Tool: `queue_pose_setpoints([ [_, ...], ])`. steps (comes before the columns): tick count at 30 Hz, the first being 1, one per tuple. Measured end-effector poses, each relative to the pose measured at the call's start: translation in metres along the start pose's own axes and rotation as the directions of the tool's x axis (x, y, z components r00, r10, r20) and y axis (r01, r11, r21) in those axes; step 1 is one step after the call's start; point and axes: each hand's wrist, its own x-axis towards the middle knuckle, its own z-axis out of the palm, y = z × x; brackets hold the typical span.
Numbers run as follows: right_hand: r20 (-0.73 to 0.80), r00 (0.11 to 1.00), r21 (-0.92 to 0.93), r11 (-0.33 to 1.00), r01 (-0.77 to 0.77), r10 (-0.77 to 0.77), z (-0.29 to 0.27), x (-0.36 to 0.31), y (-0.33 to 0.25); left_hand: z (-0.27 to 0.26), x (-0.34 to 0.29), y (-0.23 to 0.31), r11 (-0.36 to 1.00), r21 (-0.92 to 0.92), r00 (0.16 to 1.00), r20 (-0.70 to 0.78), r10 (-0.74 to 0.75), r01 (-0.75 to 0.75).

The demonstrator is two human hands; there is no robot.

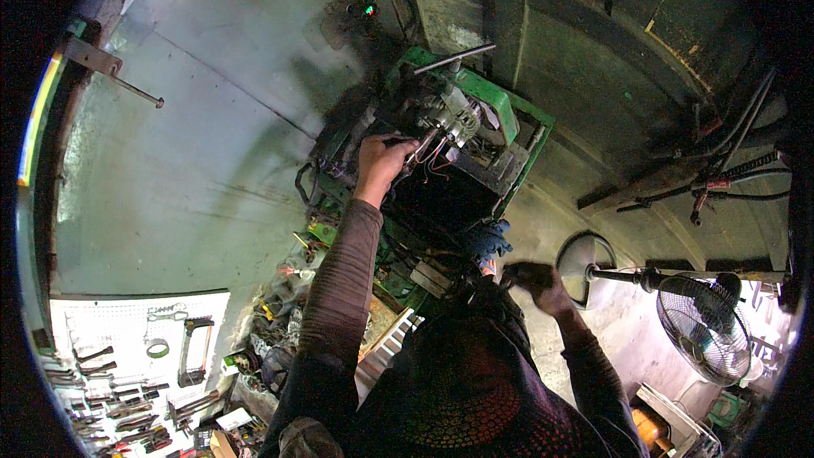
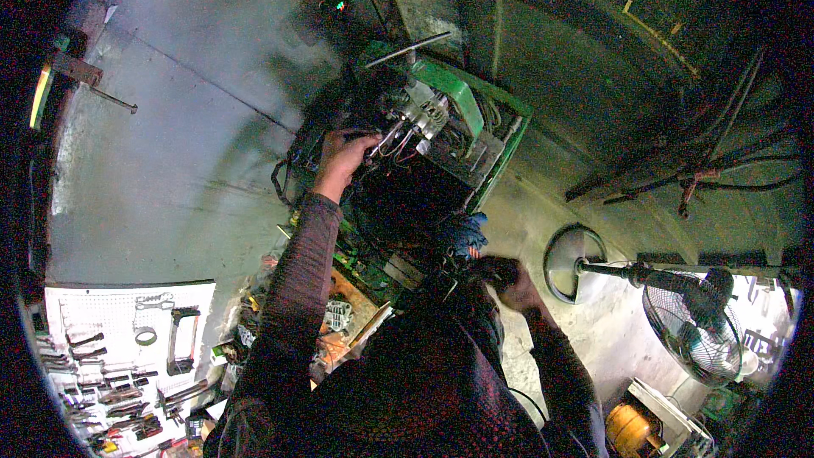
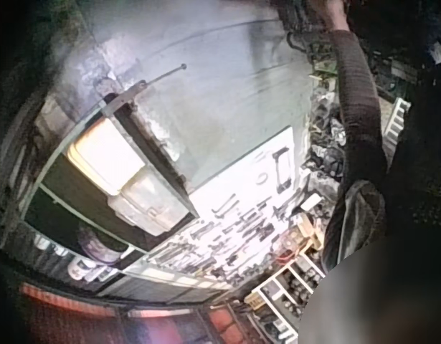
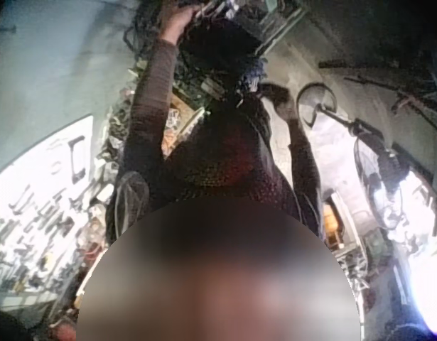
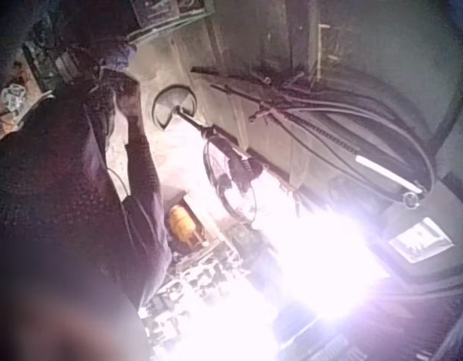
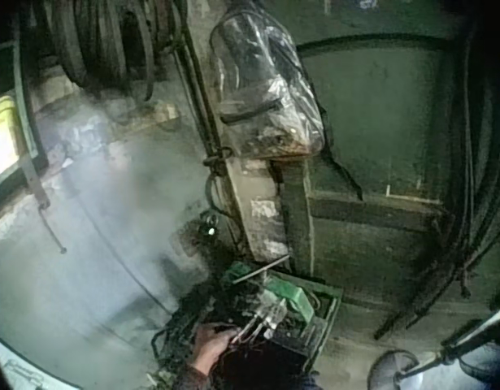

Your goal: The person walks through a workshop carrying a small electronic component and wires. They use pliers to strip the wire ends, then connect the wires to a green machine's terminal block. The person repeatedly adjusts the connections and checks the indicator lights on the machine.

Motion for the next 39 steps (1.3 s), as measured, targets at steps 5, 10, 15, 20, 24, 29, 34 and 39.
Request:
queue_pose_setpoints([
  [5,-0.307,0.951,0.226,0.967,0.117,-0.044,-0.001,0.089,-0.009,0.000,-0.005,0.004,0.999,0.006,0.999,-0.003,0.036,-0.036],
  [10,-0.359,0.933,0.229,0.968,0.105,-0.016,0.014,0.150,-0.035,0.004,-0.007,0.003,0.967,0.095,0.963,-0.109,0.247,-0.237],
  [15,-0.371,0.917,0.196,0.952,0.234,-0.149,0.020,0.176,-0.047,0.001,-0.005,0.002,0.991,0.034,0.990,-0.045,0.131,-0.129],
  [20,-0.395,0.904,0.183,0.951,0.250,-0.162,0.030,0.192,-0.043,0.002,0.002,-0.009,0.984,0.053,0.983,-0.063,0.174,-0.171],
  [24,-0.407,0.902,0.189,0.954,0.234,-0.141,0.033,0.198,-0.045,0.007,0.017,-0.023,0.998,0.057,0.991,-0.132,0.009,-0.002],
  [29,-0.395,0.907,0.207,0.948,0.244,-0.147,0.033,0.202,-0.051,0.002,0.016,-0.024,0.991,0.066,0.991,-0.045,0.123,-0.120],
  [34,-0.376,0.926,0.309,0.937,0.166,-0.040,0.034,0.206,-0.051,0.002,0.002,-0.007,0.991,-0.002,0.991,-0.017,0.135,-0.135],
  [39,-0.354,0.935,0.369,0.916,0.157,-0.017,0.032,0.208,-0.050,0.002,0.000,-0.002,0.995,0.031,0.995,-0.024,0.099,-0.099],
])
